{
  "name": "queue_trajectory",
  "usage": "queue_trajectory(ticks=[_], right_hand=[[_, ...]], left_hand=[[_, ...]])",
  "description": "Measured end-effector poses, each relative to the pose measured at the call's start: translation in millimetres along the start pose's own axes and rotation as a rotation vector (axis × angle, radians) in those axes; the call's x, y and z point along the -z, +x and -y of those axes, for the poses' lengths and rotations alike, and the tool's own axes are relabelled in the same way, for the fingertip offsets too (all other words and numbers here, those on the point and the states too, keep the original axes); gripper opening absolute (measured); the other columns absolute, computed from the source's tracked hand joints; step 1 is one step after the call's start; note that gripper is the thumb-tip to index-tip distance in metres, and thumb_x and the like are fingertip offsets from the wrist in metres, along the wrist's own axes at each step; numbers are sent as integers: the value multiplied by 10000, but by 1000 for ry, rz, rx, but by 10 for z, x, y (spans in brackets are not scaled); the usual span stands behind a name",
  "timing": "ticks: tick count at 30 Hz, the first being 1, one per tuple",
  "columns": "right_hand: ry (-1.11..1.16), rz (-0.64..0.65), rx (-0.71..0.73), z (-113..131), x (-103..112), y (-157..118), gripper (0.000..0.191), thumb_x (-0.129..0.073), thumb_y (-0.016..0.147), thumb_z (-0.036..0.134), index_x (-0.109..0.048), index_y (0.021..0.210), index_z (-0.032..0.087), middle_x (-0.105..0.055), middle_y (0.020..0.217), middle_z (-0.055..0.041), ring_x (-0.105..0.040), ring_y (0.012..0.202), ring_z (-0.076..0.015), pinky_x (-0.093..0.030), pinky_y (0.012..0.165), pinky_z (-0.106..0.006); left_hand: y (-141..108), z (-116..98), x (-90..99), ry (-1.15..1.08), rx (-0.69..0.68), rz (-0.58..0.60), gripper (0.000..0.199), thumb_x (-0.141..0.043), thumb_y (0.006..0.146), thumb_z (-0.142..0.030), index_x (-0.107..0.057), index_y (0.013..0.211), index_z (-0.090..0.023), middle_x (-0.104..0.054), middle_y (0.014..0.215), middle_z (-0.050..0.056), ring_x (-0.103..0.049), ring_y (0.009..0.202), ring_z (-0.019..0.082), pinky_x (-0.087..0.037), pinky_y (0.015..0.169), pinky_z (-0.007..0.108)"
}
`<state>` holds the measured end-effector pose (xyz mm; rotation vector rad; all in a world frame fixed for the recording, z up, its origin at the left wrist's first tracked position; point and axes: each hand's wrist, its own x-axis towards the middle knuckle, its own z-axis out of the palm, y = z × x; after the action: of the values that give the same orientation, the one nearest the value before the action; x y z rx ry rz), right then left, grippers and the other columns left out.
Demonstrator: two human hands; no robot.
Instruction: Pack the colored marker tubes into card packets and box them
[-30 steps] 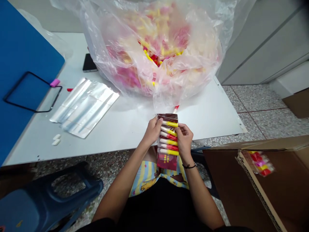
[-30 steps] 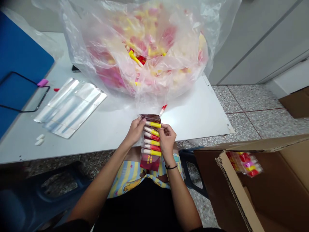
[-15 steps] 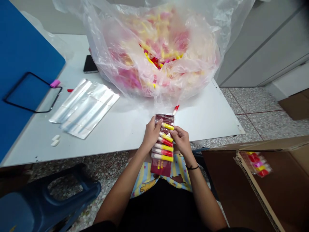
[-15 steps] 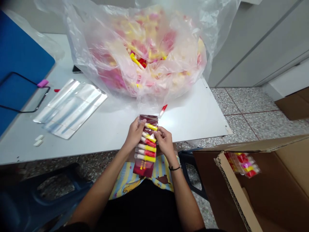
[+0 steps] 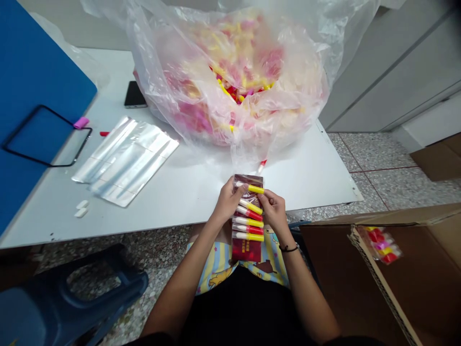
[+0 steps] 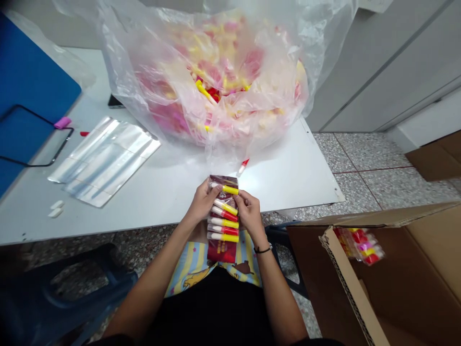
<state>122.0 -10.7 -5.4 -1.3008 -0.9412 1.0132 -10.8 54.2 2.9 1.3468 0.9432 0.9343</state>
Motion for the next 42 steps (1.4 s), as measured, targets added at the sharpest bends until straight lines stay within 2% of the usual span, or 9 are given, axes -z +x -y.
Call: queue_trajectory(ticks=[7,11,17,21,26,31,35,39,42], right_hand=[[54,-135,-9,11,-9,29,135,-552,762,256,-643,689,189,-563,591,33,-467,532,-126,-376,520,-242],[-38,-62,50,9,-11,-4,170,-566,817,352,-646,817,201,-559,627,35,-467,537,-126,-381,510,-236],[-63,69,105,-5,55,42,289,-553,861,434,-663,1024,223,-681,925,-17,-599,821,-186,-467,755,-297],[-108,3,39,-21,59,59,335,-533,861,491,-649,769,191,-576,606,24,-481,544,-132,-405,537,-252],[-7,-35,-54,-9,22,105,400,-599,807,489,-517,560,185,-439,486,54,-348,453,-96,-299,453,-236],[97,-6,-42,39,6,255,261,-603,809,445,-658,822,191,-618,708,18,-511,590,-129,-411,564,-243],[59,13,-26,41,49,337,270,-613,806,445,-646,763,181,-600,660,21,-496,568,-127,-396,543,-241],[32,-2,-24,43,50,367,282,-622,793,444,-639,735,168,-589,634,21,-485,559,-126,-384,536,-244],[44,-122,-6,39,1,426,293,-612,793,442,-603,689,168,-558,601,31,-454,533,-113,-367,519,-237]], left_hand=[[-28,-51,-15,-77,52,136,350,-534,859,-469,-585,1007,-155,-672,983,57,-616,872,182,-471,768,256],[-8,-66,18,-95,74,141,372,-561,835,-497,-575,975,-153,-659,912,41,-603,812,169,-468,734,246],[2,-27,6,-38,66,124,389,-564,821,-530,-589,851,-143,-622,763,11,-560,691,141,-445,646,235],[35,-29,13,-34,98,140,425,-604,775,-554,-619,841,-135,-636,755,19,-561,673,146,-438,618,240],[77,-42,38,-142,171,167,430,-700,689,-523,-654,840,-124,-667,748,32,-586,669,154,-450,616,249],[103,-63,41,-177,127,116,343,-713,696,-448,-667,818,-130,-649,684,6,-560,583,118,-433,550,223],[190,-39,79,-156,188,184,341,-697,708,-453,-649,754,-119,-528,513,-43,-417,407,67,-321,411,196],[283,-20,118,-169,224,235,353,-723,683,-456,-645,732,-115,-563,548,-23,-458,445,80,-363,458,211],[261,-67,115,-201,218,217,360,-682,734,-470,-651,843,-128,-654,736,24,-574,614,124,-443,597,236]])
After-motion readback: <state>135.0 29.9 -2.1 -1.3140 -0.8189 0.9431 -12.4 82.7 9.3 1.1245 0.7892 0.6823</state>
